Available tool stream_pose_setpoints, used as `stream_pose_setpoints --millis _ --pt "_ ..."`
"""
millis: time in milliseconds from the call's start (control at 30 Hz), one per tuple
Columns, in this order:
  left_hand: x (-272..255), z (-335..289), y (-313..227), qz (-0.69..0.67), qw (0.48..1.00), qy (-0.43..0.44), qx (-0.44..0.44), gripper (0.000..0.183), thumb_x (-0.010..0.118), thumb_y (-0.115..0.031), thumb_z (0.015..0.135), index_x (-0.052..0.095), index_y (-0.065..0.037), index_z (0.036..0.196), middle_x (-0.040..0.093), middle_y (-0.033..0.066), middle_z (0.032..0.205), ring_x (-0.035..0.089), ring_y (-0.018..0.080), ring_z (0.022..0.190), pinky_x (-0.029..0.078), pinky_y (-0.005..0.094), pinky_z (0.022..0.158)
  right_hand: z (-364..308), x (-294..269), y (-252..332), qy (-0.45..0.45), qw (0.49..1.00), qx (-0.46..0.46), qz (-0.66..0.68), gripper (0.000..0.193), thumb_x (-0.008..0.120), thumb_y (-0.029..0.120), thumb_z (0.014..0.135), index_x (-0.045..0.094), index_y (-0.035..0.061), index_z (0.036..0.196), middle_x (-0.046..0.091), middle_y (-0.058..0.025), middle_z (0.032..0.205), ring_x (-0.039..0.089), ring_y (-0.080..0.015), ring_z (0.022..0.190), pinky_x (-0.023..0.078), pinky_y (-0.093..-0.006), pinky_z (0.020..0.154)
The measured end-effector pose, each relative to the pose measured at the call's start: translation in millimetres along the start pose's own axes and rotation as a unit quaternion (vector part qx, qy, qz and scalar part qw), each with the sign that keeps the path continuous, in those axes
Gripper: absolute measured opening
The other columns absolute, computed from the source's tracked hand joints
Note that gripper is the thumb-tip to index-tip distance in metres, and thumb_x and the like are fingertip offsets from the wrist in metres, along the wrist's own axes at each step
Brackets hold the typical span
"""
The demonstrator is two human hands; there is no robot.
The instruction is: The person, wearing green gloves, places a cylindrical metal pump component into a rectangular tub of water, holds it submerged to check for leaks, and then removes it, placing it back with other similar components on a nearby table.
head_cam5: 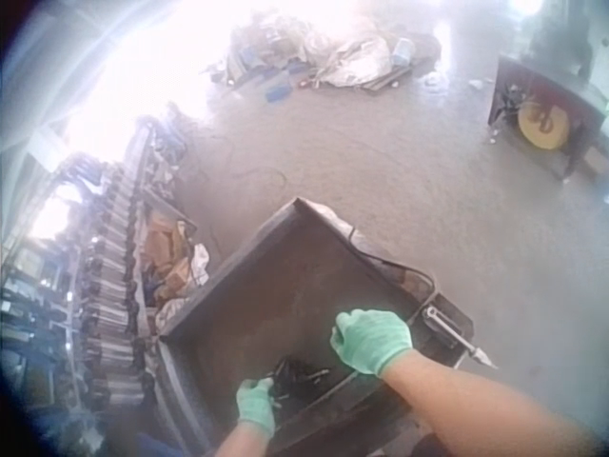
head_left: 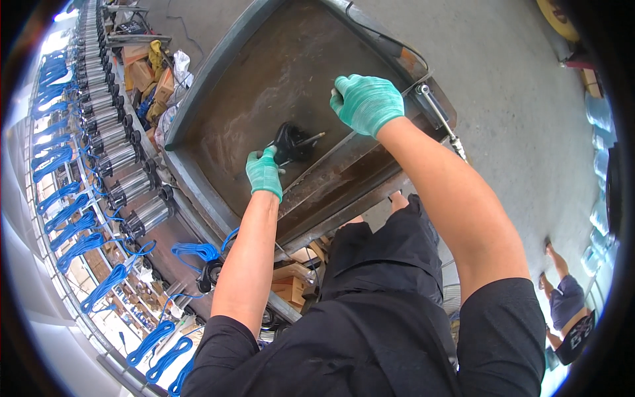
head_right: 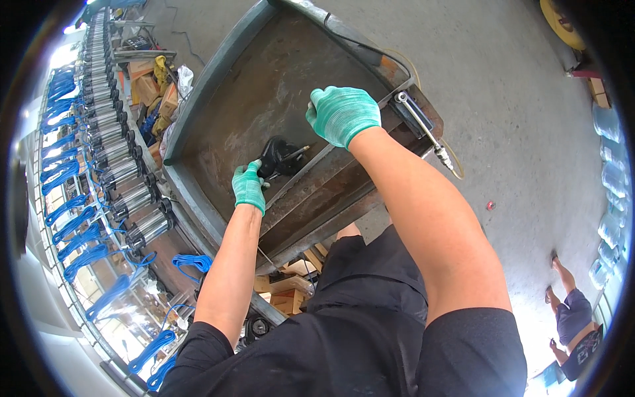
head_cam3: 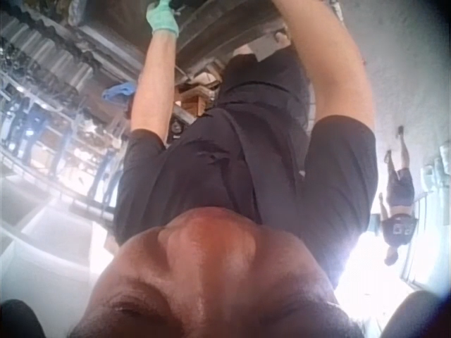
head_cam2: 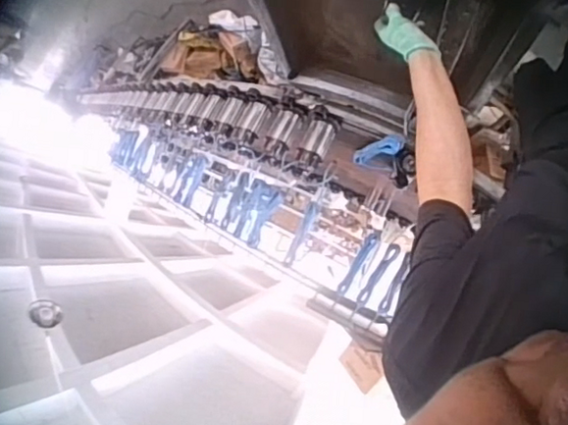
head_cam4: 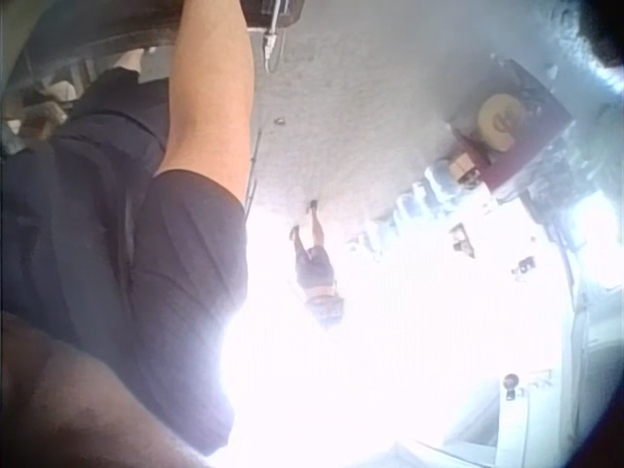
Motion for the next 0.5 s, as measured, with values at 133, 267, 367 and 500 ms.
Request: stream_pose_setpoints --millis 133,267,367,500 --pt "1 -1 -3 0.009 1.000 -0.001 0.004 0.021 0.073 -0.014 0.090 0.053 -0.008 0.089 0.051 0.0021 0.069 0.044 0.0121 0.046 0.044 0.0305 0.039 -1 -3 0 0.006 1.000 0.000 -0.004 0.033 0.049 0.034 0.102 0.070 0.0091 0.103 0.072 -0.0139 0.100 0.071 -0.0336 0.090 0.057 -0.0466 0.081" --pt "-12 -1 -11 -0.002 0.999 -0.009 0.048 0.022 0.073 -0.014 0.092 0.052 -0.008 0.089 0.050 0.0019 0.069 0.045 0.0119 0.046 0.044 0.0306 0.039 1 -7 9 0.018 1.000 -0.004 -0.011 0.034 0.047 0.035 0.102 0.070 0.0109 0.111 0.073 -0.0143 0.105 0.071 -0.0335 0.098 0.056 -0.0467 0.085" --pt "-34 -20 -31 0.033 0.994 0.000 0.101 0.024 0.072 -0.016 0.096 0.051 -0.008 0.090 0.049 0.0009 0.069 0.045 0.0107 0.046 0.043 0.0295 0.038 0 -7 14 0.013 1.000 -0.021 -0.014 0.035 0.047 0.036 0.102 0.069 0.0104 0.109 0.073 -0.0145 0.104 0.071 -0.0340 0.098 0.056 -0.0465 0.086" --pt "-74 -66 -73 0.025 0.983 -0.009 0.182 0.024 0.070 -0.017 0.098 0.049 -0.008 0.090 0.048 -0.0012 0.070 0.045 0.0084 0.046 0.040 0.0271 0.037 -2 -9 7 -0.014 1.000 -0.010 -0.026 0.035 0.048 0.039 0.101 0.068 0.0101 0.103 0.073 -0.0143 0.102 0.070 -0.0357 0.097 0.055 -0.0482 0.086"
Point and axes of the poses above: each hand's wrist, its own z-axis towards the middle knuckle, its own x-axis out of the palm, y = z × x, the point moved 9 cm from there along z, towards the middle knuckle
